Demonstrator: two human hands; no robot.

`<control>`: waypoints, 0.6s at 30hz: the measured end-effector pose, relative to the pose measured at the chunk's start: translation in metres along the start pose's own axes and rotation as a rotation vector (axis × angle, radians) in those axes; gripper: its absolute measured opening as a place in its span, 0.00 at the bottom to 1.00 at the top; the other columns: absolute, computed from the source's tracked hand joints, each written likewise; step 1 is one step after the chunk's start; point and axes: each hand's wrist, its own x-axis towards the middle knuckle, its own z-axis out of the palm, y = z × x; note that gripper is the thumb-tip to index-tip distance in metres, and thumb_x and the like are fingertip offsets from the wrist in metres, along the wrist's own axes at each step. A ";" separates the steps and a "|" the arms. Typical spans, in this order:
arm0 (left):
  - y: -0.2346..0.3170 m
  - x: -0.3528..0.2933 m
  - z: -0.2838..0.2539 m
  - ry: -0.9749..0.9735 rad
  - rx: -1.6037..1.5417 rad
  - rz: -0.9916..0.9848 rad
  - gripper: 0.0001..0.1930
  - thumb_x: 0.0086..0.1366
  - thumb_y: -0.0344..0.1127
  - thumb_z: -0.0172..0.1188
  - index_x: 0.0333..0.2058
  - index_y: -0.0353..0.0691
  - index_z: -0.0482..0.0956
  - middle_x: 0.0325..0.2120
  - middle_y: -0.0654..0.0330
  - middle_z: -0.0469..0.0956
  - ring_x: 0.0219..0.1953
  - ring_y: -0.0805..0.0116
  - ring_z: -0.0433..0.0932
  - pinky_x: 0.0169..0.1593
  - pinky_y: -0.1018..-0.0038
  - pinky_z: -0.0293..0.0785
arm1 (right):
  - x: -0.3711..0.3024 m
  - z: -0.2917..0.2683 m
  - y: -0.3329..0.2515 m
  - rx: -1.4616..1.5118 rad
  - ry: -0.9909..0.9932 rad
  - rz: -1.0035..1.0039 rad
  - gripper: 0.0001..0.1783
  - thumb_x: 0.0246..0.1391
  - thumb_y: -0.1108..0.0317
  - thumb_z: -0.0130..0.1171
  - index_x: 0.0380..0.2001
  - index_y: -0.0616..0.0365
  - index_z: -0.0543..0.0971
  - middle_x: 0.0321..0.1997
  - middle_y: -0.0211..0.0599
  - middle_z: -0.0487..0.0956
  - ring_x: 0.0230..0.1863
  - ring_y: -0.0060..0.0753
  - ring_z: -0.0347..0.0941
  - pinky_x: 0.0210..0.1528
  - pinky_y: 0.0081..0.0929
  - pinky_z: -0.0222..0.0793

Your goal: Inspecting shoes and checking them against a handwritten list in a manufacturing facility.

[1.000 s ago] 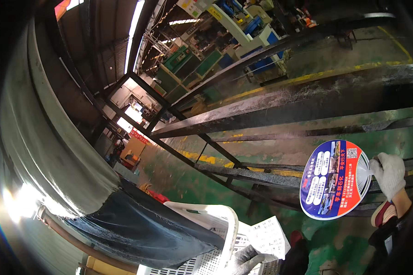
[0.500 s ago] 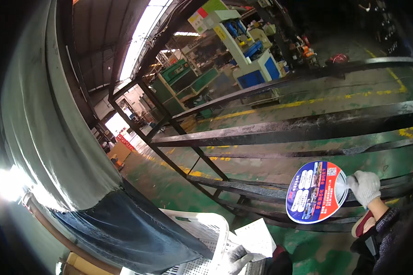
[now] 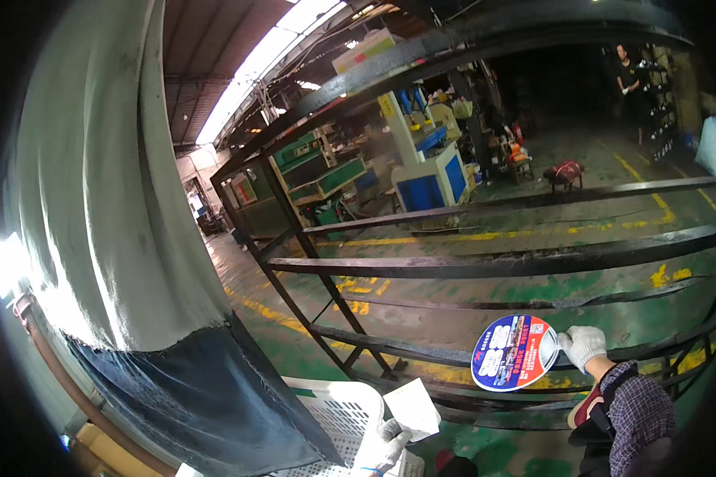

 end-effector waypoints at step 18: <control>0.021 -0.010 -0.006 -0.068 0.084 0.088 0.09 0.63 0.25 0.57 0.42 0.34 0.80 0.34 0.58 0.82 0.39 0.68 0.79 0.45 0.71 0.74 | -0.122 -0.141 -0.042 0.089 -0.107 -0.282 0.25 0.55 0.46 0.59 0.17 0.55 0.83 0.15 0.35 0.79 0.19 0.40 0.77 0.22 0.36 0.68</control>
